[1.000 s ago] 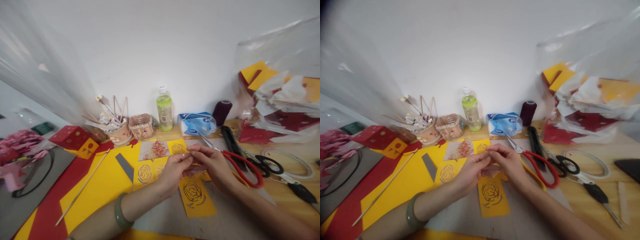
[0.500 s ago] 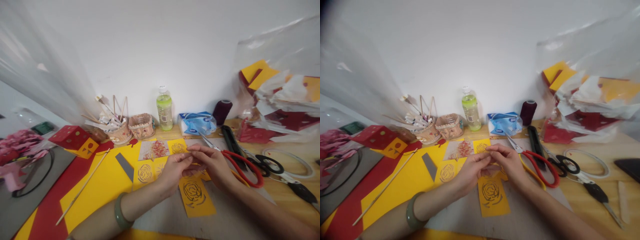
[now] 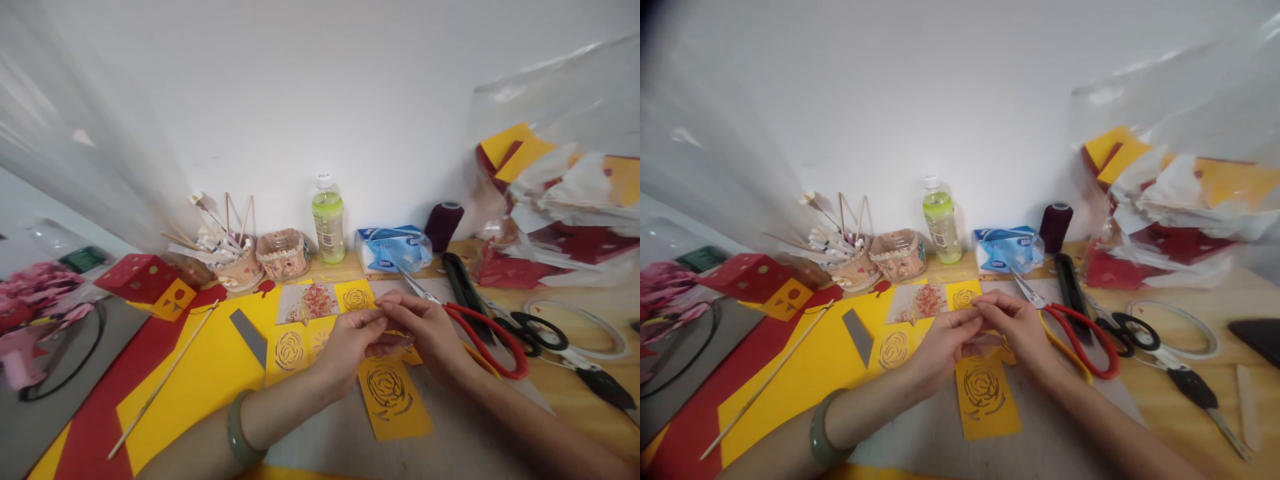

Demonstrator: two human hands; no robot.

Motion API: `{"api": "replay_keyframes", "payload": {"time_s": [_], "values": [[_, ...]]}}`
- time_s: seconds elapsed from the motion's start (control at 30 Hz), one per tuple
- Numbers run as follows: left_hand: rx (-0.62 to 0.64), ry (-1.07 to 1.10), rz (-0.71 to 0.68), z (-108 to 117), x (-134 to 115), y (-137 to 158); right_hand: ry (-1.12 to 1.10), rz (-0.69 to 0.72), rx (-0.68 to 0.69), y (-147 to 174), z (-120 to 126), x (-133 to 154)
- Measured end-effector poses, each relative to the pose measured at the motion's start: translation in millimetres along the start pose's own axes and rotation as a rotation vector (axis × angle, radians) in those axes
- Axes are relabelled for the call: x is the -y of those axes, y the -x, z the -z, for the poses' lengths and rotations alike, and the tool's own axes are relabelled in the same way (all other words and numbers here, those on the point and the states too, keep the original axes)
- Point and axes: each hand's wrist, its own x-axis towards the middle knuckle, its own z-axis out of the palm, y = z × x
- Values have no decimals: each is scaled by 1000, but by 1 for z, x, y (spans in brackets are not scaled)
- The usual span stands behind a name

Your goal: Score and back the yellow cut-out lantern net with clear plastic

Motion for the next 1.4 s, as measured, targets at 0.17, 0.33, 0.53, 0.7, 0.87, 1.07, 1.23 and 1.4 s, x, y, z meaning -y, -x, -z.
{"api": "replay_keyframes", "payload": {"time_s": [0.17,0.33,0.53,0.7,0.87,1.07,1.23,1.4], "values": [[-14,0,19,-2,-1,1,20,11,0,-1,1,-1],[-22,29,16,-2,0,-1,39,30,-17,-2,2,-3],[-36,21,-1,-1,-1,-1,25,22,-9,0,2,-1],[-19,-42,2,-3,-5,1,1,11,-2,0,2,-2],[-25,-104,-46,-2,-10,-1,119,35,3,0,1,4],[-159,-358,-253,6,-15,-6,150,203,-158,4,3,15],[-137,-601,-477,14,-13,-6,102,29,24,6,4,18],[-115,-755,-585,16,-14,-5,-25,-35,17,3,4,16]]}}
